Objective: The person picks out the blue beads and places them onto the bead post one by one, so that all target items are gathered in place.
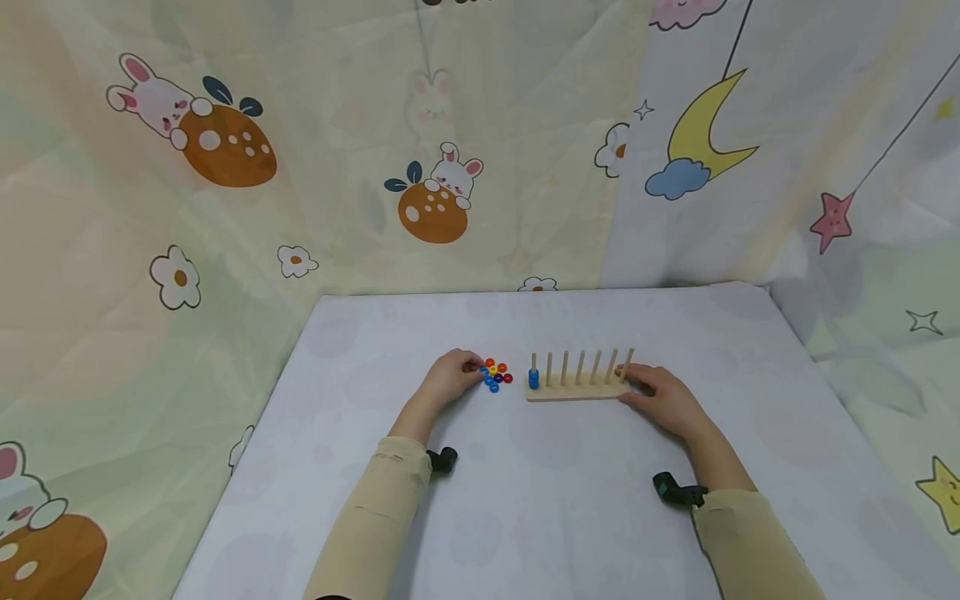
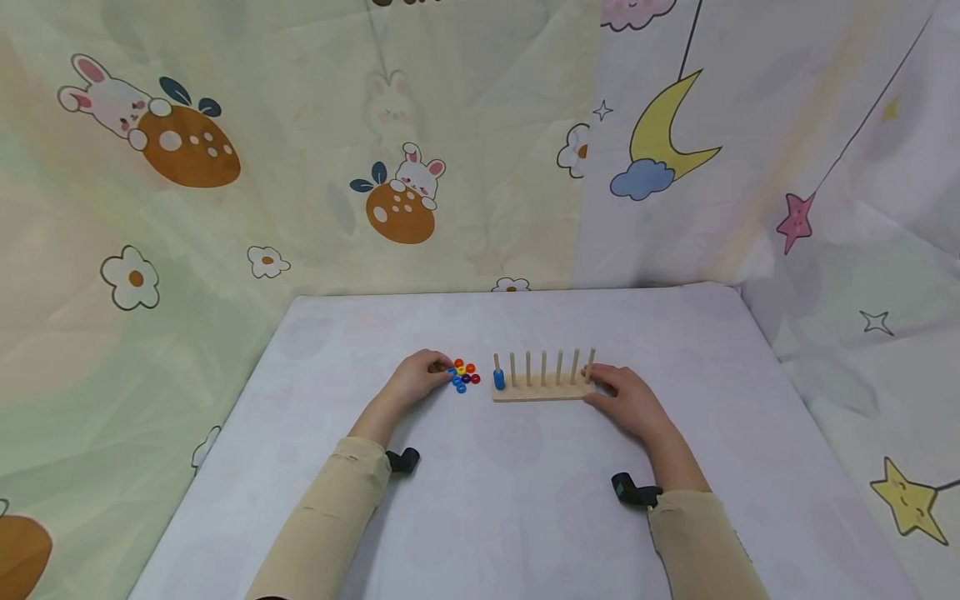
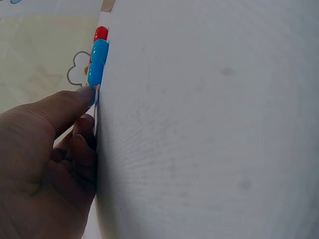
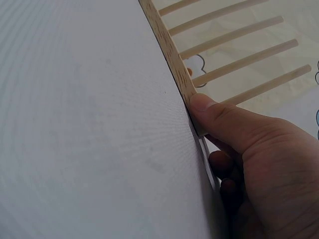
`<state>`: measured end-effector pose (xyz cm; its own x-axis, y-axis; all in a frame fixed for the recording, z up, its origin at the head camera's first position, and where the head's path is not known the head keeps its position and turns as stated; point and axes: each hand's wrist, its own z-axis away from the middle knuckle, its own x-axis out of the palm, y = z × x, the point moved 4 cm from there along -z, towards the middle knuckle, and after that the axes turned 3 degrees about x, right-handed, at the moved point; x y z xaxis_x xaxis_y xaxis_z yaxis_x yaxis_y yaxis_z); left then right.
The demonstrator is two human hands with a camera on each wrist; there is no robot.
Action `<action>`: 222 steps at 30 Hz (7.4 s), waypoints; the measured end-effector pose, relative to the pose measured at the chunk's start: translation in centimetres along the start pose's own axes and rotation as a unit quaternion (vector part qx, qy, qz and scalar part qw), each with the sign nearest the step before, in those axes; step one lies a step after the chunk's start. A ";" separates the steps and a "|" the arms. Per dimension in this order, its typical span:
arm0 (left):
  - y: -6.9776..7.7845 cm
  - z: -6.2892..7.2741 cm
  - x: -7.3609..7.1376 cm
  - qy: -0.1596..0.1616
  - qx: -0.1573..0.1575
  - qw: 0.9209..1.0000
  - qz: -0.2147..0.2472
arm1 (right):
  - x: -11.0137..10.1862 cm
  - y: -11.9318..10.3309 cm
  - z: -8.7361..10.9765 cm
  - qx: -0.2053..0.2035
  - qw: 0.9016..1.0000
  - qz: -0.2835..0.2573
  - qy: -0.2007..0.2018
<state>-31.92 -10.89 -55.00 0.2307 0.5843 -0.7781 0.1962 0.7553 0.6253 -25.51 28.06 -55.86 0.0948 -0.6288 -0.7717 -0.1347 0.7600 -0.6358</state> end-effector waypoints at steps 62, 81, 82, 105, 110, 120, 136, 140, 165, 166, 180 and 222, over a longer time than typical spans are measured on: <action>10.9 1.8 -1.6 0.016 0.142 0.984 0.104 | 0.0 -0.1 0.0 -0.010 1.000 0.005 0.004; 10.4 1.5 -0.4 -0.002 0.131 0.987 0.097 | -0.1 -0.5 0.2 -0.001 1.000 -0.002 0.002; 10.4 1.5 -0.4 -0.002 0.131 0.987 0.096 | -0.1 -0.5 0.2 -0.001 1.000 -0.003 0.003; 9.8 1.2 0.5 -0.011 0.134 0.989 0.069 | -0.1 -0.3 0.0 -0.002 1.000 0.004 0.002; 9.6 1.1 0.7 -0.013 0.128 0.989 0.067 | -0.1 -0.2 0.0 -0.003 1.000 0.003 0.001; 8.7 0.8 1.7 -0.015 0.124 0.990 0.062 | -0.1 -0.2 0.0 -0.005 1.000 0.004 0.001; 8.0 0.8 2.4 -0.014 0.115 0.991 0.070 | -0.1 -0.3 0.0 -0.010 1.000 -0.001 0.003; 7.5 1.0 2.5 -0.013 0.115 0.992 0.055 | 0.0 -0.2 -0.1 -0.006 1.000 -0.001 0.000; 0.7 2.2 0.1 0.030 0.013 0.999 0.038 | -0.1 -0.2 -0.1 0.004 1.000 0.001 -0.005; 0.6 2.2 0.1 0.030 0.015 0.999 0.036 | -0.1 -0.2 -0.1 0.004 1.000 0.001 -0.005; 0.4 1.8 0.6 0.017 0.020 1.000 0.008 | -0.2 -0.2 -0.1 0.004 1.000 0.005 -0.009; 0.7 1.6 0.8 0.013 0.014 1.000 -0.001 | 0.0 0.1 -0.2 0.011 1.000 0.002 -0.013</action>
<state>-30.04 -10.35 -55.04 0.2062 0.5904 -0.7803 0.2223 0.7483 0.6250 -25.68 28.10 -55.92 0.1199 -0.6223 -0.7736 -0.1132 0.7655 -0.6334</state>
